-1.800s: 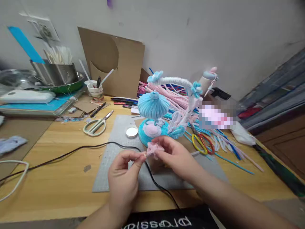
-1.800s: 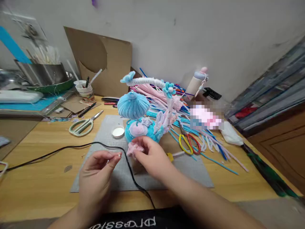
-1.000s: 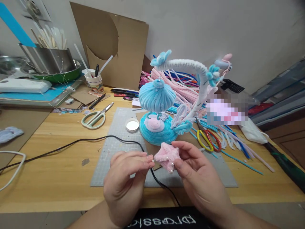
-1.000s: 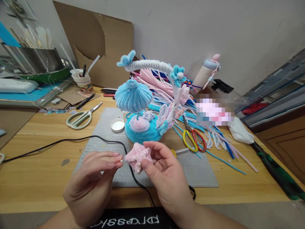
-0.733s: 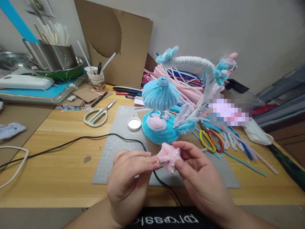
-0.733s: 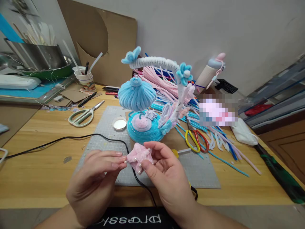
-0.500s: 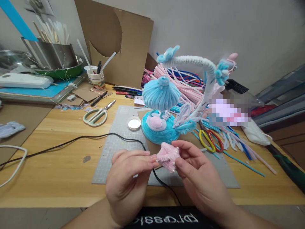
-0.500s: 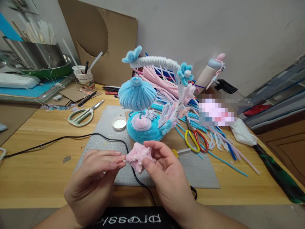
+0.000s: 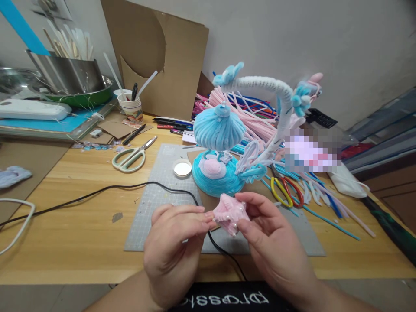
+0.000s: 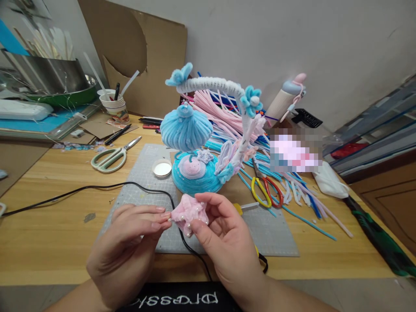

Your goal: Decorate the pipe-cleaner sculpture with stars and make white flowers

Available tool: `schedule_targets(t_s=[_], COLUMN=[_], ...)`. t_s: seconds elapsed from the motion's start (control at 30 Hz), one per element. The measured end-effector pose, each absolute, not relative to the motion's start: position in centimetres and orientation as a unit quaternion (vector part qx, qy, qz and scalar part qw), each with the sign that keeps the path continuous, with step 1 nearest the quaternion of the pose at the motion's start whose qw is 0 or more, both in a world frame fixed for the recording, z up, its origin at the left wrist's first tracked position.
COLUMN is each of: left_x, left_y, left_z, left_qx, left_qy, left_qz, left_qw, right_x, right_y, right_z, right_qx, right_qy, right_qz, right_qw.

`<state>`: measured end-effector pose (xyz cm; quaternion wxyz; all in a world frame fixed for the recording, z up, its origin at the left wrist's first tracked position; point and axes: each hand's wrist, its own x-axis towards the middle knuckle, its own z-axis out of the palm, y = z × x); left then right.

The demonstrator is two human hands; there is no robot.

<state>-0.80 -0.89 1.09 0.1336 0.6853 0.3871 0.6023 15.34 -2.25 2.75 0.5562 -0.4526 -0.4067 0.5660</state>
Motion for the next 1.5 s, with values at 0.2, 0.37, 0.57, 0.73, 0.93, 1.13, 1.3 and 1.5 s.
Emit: schedule_targets(t_s=[0.2,0.37,0.57,0.73,0.93,1.13,1.3,1.5], left_x=[-0.91,-1.14,-1.15,-1.08,-0.98,-0.97,-0.71,-0.53], left_y=[-0.81,-0.78,-0.77,-0.75,-0.67,-0.81,-0.81,-0.69], left_z=[1.07,1.16,1.17,1.00,1.12,0.55,0.32,0.47], left_qx=[0.698,0.724,0.731,0.734,0.734,0.714,0.687,0.702], left_qy=[0.384,0.372,0.380,0.377,0.379,0.390,0.421,0.430], left_qz=[0.594,0.575,0.563,0.561,0.560,0.569,0.582,0.562], left_qw=[0.112,0.090,0.068,0.074,0.068,0.118,0.109,0.085], right_x=[15.22,15.23,15.26,15.25,15.39,15.54,15.60,15.69], right_y=[-2.30,-2.33,-2.36,-2.35,-2.55,-2.22,-2.07,-2.13], right_z=[3.07,3.08,3.06,3.44,3.49,3.02,2.94,2.99], right_qx=[-0.449,-0.454,-0.468,-0.479,-0.473,-0.467,-0.456,-0.458], right_qy=[-0.426,-0.439,-0.454,-0.482,-0.510,-0.432,-0.373,-0.385], right_qz=[0.543,0.525,0.505,0.476,0.465,0.541,0.584,0.575], right_qw=[0.568,0.570,0.565,0.558,0.548,0.550,0.558,0.558])
